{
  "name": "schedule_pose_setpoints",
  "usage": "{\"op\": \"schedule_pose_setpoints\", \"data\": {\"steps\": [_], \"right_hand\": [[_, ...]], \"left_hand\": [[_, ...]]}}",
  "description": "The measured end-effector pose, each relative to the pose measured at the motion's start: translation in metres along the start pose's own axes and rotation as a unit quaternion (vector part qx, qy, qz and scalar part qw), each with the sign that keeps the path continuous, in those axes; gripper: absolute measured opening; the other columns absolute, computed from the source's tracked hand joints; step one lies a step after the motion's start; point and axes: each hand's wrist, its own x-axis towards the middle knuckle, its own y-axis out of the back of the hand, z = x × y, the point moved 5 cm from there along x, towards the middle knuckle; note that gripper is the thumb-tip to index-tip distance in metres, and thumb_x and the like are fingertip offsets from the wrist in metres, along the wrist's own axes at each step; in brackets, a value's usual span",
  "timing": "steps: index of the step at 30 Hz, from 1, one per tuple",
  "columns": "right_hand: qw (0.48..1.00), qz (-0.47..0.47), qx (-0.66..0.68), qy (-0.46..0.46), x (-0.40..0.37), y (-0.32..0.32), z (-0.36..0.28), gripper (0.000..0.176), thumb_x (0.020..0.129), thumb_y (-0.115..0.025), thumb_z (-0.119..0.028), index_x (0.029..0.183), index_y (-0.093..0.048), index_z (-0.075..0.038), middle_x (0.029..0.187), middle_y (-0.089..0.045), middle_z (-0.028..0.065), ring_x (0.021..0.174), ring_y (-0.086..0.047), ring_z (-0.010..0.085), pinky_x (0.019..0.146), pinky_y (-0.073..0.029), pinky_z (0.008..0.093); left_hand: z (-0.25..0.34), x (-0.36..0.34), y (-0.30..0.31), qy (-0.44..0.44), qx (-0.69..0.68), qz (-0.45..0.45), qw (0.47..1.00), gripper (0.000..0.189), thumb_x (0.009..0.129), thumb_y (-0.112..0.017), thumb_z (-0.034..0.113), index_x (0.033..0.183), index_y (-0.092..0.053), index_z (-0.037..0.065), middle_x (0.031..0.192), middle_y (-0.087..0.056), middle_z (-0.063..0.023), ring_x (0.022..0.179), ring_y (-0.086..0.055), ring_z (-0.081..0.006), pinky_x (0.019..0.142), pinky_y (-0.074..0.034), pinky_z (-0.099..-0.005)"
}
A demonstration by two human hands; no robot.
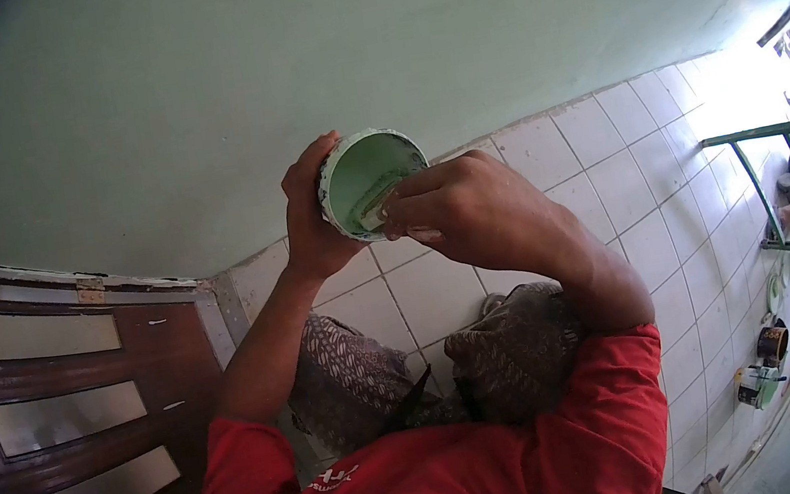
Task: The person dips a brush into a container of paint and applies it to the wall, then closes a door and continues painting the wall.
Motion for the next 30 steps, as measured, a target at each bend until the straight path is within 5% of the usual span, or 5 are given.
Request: {"op": "schedule_pose_setpoints", "data": {"steps": [2, 4, 19, 22, 30], "right_hand": [[1.000, 0.005, 0.013, 0.003, 0.000, 0.000, 0.001, 0.015, 0.077, -0.083, -0.002, 0.089, -0.077, -0.008, 0.096, -0.077, 0.0082, 0.081, -0.076, 0.0265, 0.067, -0.062, 0.0358], [1.000, 0.011, 0.025, 0.007, -0.001, 0.000, 0.003, 0.016, 0.076, -0.083, -0.001, 0.090, -0.077, -0.007, 0.097, -0.077, 0.0088, 0.081, -0.076, 0.0268, 0.067, -0.062, 0.0358], [0.996, 0.063, 0.020, 0.053, -0.008, 0.009, -0.003, 0.016, 0.077, -0.081, 0.001, 0.089, -0.076, -0.006, 0.100, -0.076, 0.0093, 0.087, -0.076, 0.0272, 0.071, -0.062, 0.0364], [0.991, 0.097, 0.072, 0.060, -0.010, 0.007, 0.003, 0.013, 0.080, -0.075, -0.005, 0.093, -0.072, -0.006, 0.099, -0.072, 0.0064, 0.082, -0.071, 0.0302, 0.070, -0.058, 0.0419], [0.985, 0.143, 0.102, -0.007, -0.006, 0.001, 0.030, 0.022, 0.086, -0.079, -0.018, 0.096, -0.064, -0.004, 0.089, -0.066, 0.0119, 0.077, -0.069, 0.0350, 0.065, -0.053, 0.0452]], "left_hand": [[0.000, -0.001, 0.001, 0.007, 0.000, -0.006, 1.000, 0.110, 0.054, -0.101, 0.027, 0.146, -0.045, 0.009, 0.140, -0.056, -0.0095, 0.131, -0.051, -0.0251, 0.109, -0.033, -0.0390], [0.000, -0.001, 0.001, 0.007, -0.011, -0.022, 1.000, 0.112, 0.057, -0.102, 0.022, 0.149, -0.039, 0.008, 0.147, -0.044, -0.0103, 0.134, -0.048, -0.0254, 0.113, -0.043, -0.0384], [-0.004, -0.007, 0.002, 0.042, 0.036, -0.021, 0.998, 0.114, 0.055, -0.103, 0.023, 0.149, -0.040, 0.007, 0.143, -0.048, -0.0109, 0.130, -0.053, -0.0251, 0.109, -0.046, -0.0380], [-0.020, -0.013, -0.003, 0.103, -0.034, -0.029, 0.994, 0.110, 0.057, -0.101, 0.026, 0.149, -0.043, 0.007, 0.137, -0.054, -0.0126, 0.124, -0.053, -0.0300, 0.107, -0.041, -0.0429], [-0.017, -0.008, -0.009, 0.166, -0.199, -0.031, 0.965, 0.104, 0.056, -0.099, 0.008, 0.144, -0.044, 0.005, 0.133, -0.058, -0.0114, 0.121, -0.060, -0.0248, 0.102, -0.052, -0.0390]]}}
